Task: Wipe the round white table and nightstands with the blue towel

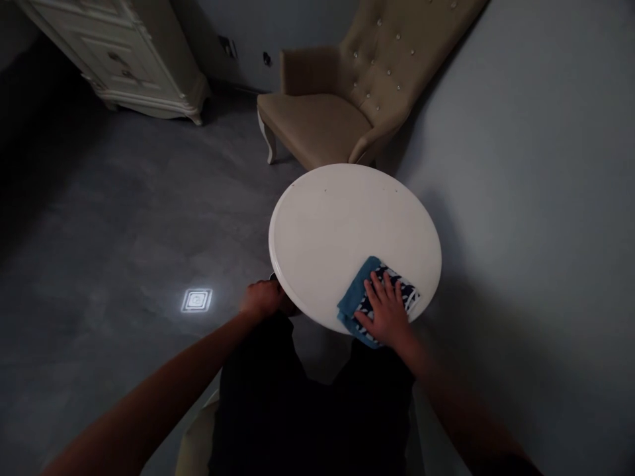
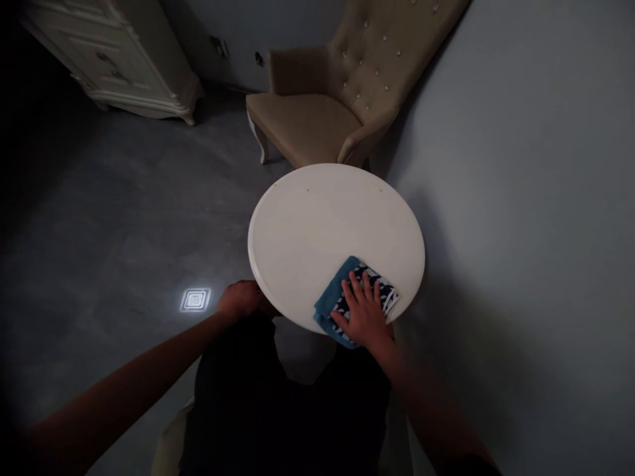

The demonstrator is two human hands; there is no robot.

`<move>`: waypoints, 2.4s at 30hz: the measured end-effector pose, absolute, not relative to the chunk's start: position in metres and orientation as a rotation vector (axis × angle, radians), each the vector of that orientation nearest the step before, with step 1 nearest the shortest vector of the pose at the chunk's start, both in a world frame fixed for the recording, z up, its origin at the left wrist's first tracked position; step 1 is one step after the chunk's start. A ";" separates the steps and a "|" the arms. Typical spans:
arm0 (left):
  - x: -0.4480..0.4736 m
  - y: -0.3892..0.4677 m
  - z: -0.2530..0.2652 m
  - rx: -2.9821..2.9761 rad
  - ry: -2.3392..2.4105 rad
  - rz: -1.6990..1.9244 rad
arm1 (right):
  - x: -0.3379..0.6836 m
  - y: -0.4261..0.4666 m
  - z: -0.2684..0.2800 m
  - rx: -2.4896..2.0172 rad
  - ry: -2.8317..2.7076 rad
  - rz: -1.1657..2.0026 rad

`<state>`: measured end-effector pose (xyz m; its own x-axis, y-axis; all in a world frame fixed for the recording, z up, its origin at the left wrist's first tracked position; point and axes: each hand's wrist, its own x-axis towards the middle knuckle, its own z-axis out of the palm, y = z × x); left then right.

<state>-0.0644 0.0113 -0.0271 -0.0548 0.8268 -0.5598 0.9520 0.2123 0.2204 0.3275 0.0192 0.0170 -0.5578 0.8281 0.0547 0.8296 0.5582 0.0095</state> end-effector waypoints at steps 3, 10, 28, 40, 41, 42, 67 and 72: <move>-0.068 0.015 -0.031 1.648 1.890 -0.290 | 0.318 0.087 0.023 -1.540 -2.711 -0.029; -0.084 0.022 -0.044 1.596 1.905 -0.282 | 0.292 0.286 0.035 -1.836 -2.538 -0.056; -0.082 0.023 -0.037 1.530 1.932 -0.256 | 0.270 0.338 0.043 -1.955 -2.500 -0.113; -0.065 0.006 -0.036 1.635 1.913 -0.239 | 0.281 -0.019 0.014 -1.424 -2.662 0.026; -0.065 0.006 -0.036 1.654 1.893 -0.263 | 0.281 -0.032 0.012 -1.410 -2.663 0.032; -0.065 0.007 -0.036 1.665 1.866 -0.290 | 0.281 -0.039 0.011 -1.404 -2.669 0.031; -0.094 0.037 -0.053 1.529 1.798 -0.433 | 0.221 0.461 0.029 -2.069 -2.311 -0.032; -0.093 0.037 -0.053 1.504 1.840 -0.417 | 0.226 0.434 0.029 -1.976 -2.296 -0.016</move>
